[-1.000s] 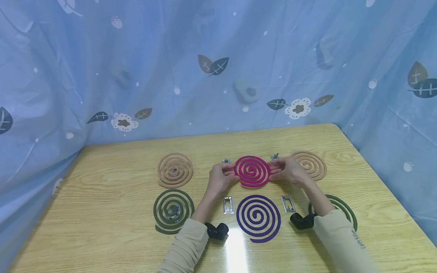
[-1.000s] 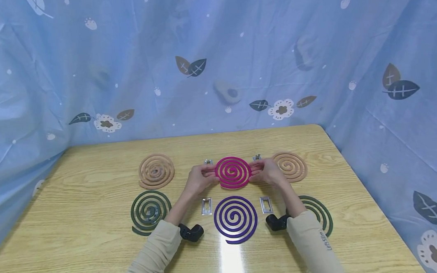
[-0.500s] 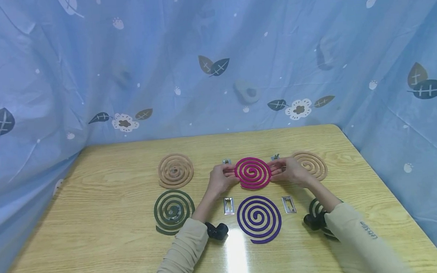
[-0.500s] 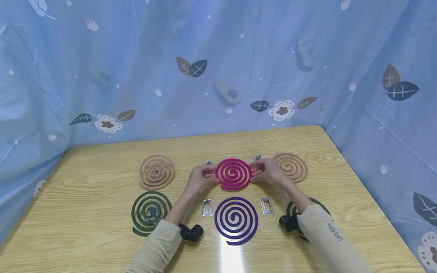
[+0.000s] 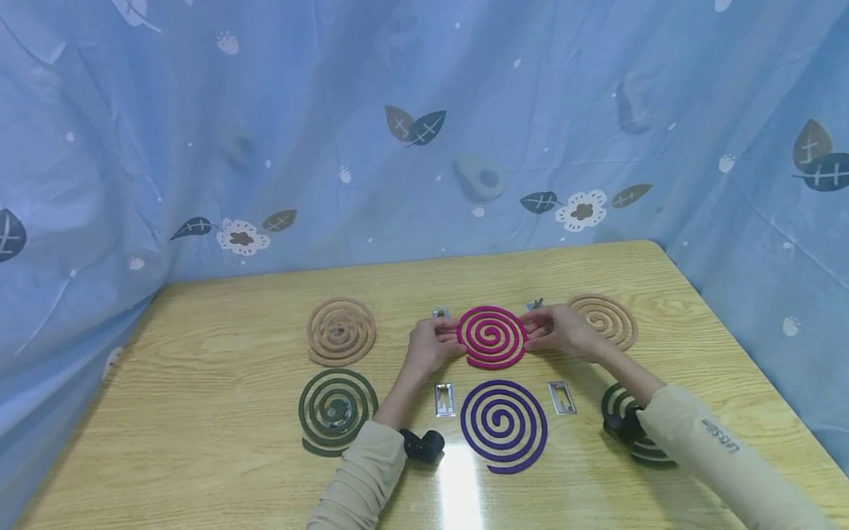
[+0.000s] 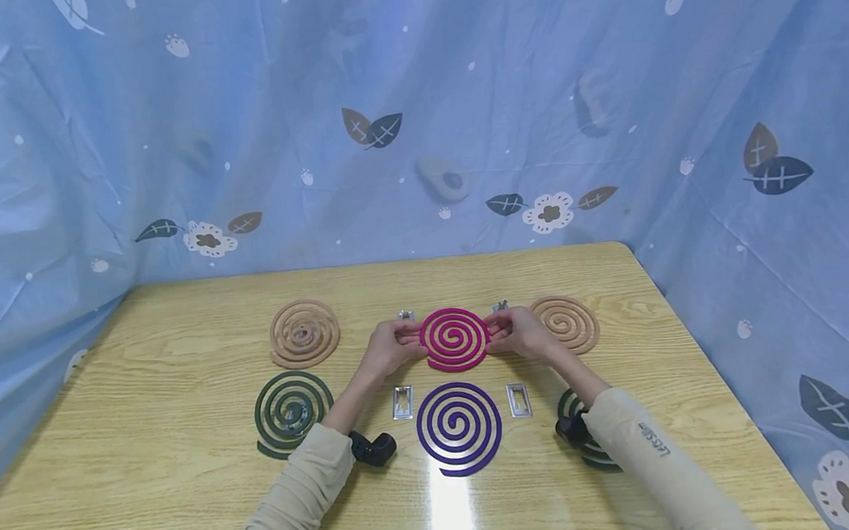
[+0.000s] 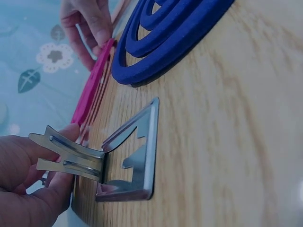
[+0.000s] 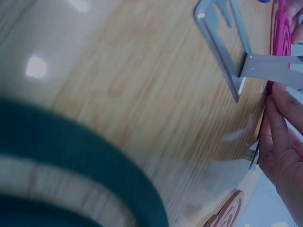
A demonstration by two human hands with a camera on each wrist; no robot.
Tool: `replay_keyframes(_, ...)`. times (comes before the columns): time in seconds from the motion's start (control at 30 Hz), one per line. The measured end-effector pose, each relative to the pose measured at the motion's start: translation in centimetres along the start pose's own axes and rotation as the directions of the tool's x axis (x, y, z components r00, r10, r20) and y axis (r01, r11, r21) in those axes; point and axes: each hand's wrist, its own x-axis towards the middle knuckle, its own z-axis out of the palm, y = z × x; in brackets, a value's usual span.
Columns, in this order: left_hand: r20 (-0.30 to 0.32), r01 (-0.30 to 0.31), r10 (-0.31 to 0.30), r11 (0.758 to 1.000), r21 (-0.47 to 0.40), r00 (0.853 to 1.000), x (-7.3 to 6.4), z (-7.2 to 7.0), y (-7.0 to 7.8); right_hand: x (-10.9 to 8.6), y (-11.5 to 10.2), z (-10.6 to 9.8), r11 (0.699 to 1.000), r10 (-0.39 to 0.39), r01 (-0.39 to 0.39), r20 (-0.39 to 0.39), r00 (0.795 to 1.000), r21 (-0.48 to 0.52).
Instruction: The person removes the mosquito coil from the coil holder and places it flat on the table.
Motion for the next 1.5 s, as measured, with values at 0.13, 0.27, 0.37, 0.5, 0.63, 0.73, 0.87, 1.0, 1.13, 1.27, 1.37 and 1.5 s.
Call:
replay_keyframes(0.13, 0.004, 0.002, -0.002, 1.0, 0.01, 1.0, 0.12, 0.05, 0.05, 0.08, -0.02, -0.09, 1.0, 0.013, -0.013, 0.005, 1.0, -0.015)
replay_keyframes(0.27, 0.003, 0.006, -0.006, 1.0, 0.015, 1.0, 0.13, 0.09, 0.12, 0.07, -0.25, -0.14, 1.0, 0.012, -0.012, 0.011, 1.0, -0.029)
replay_keyframes(0.37, 0.001, 0.0, 0.0, 1.0, 0.022, 1.0, 0.09, 0.1, 0.12, 0.11, -0.4, -0.16, 0.999, 0.006, -0.005, 0.009, 1.0, -0.044)
replay_keyframes(0.5, 0.0, -0.017, 0.017, 0.999, 0.034, 1.0, 0.08, 0.09, 0.16, 0.18, -0.51, -0.15, 0.998, 0.004, -0.003, 0.007, 1.0, -0.055)
replay_keyframes(0.63, -0.002, -0.02, 0.02, 0.999, 0.033, 1.0, 0.16, 0.1, 0.24, 0.34, -0.41, -0.18, 0.998, -0.001, 0.001, 0.005, 1.0, -0.055)
replay_keyframes(0.73, -0.002, -0.022, 0.022, 0.999, 0.035, 1.0, 0.19, 0.08, 0.25, 0.51, -0.27, -0.24, 0.998, -0.006, 0.006, 0.001, 1.0, -0.063)
replay_keyframes(0.87, 0.0, -0.024, 0.024, 0.999, 0.033, 1.0, 0.2, 0.08, 0.17, 0.67, -0.19, -0.29, 0.997, -0.01, 0.01, -0.001, 1.0, -0.081)
replay_keyframes(1.0, -0.006, -0.012, 0.012, 0.999, 0.035, 1.0, 0.17, 0.18, 0.17, 0.77, -0.12, -0.28, 0.996, -0.014, 0.014, 0.003, 1.0, -0.084)
replay_keyframes(1.13, -0.027, -0.001, 0.002, 0.999, 0.036, 1.0, 0.08, 0.26, 0.29, 0.79, -0.34, -0.22, 0.997, -0.019, 0.019, 0.005, 1.0, -0.077)
replay_keyframes(1.27, -0.052, 0.006, -0.004, 0.999, 0.034, 0.999, 0.02, 0.48, 0.33, 0.75, -0.47, -0.19, 0.995, -0.017, 0.017, 0.0, 1.0, -0.094)
replay_keyframes(1.37, -0.065, 0.007, -0.004, 0.999, 0.048, 0.998, 0.04, 0.65, 0.27, 0.74, -0.41, -0.17, 0.994, -0.013, 0.013, -0.002, 1.0, -0.106)
replay_keyframes(1.5, -0.077, 0.01, -0.005, 0.998, 0.068, 0.997, 0.05, 0.74, 0.21, 0.71, -0.47, -0.08, 0.995, -0.013, 0.012, -0.006, 1.0, -0.102)
